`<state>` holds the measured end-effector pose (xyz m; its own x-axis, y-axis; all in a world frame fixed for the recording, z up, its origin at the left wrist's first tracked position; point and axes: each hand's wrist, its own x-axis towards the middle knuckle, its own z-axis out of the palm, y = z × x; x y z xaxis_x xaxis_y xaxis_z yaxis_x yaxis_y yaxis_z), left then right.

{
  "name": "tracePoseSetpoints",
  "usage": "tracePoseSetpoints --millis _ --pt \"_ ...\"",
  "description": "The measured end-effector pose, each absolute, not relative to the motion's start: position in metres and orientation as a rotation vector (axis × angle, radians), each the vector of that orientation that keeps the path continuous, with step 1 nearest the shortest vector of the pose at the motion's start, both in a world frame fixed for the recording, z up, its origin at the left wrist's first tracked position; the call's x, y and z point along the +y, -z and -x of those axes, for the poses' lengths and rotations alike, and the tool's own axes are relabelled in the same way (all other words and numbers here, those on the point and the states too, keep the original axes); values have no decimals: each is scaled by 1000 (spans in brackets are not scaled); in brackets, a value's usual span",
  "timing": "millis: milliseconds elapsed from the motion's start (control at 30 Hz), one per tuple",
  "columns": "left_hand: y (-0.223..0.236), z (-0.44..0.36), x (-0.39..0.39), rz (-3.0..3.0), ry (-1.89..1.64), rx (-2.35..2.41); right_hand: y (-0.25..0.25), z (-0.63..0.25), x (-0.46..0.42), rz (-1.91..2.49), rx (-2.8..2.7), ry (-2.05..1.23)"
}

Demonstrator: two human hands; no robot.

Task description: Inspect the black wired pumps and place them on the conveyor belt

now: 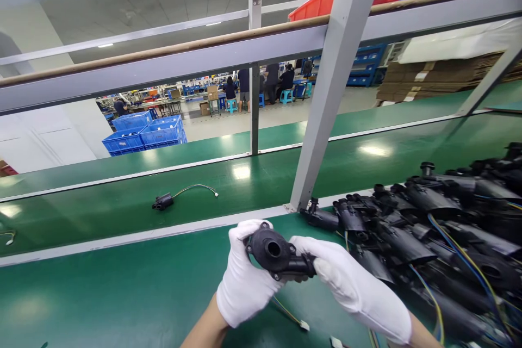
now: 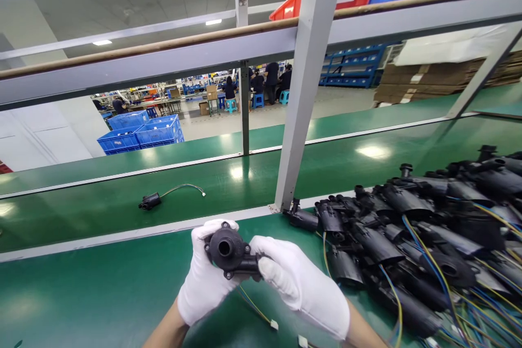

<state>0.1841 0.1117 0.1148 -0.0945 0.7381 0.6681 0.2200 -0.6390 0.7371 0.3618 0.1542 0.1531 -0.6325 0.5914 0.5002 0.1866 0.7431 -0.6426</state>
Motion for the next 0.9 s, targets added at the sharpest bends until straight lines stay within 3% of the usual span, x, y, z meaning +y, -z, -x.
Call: tracePoseSetpoints --millis 667,900 --pt "-112 -185 113 -1833 -1822 1084 -150 -359 159 735 -2285 -865" --pt "-133 -153 109 -2283 -1665 1038 -154 -364 162 556 -2407 -794"
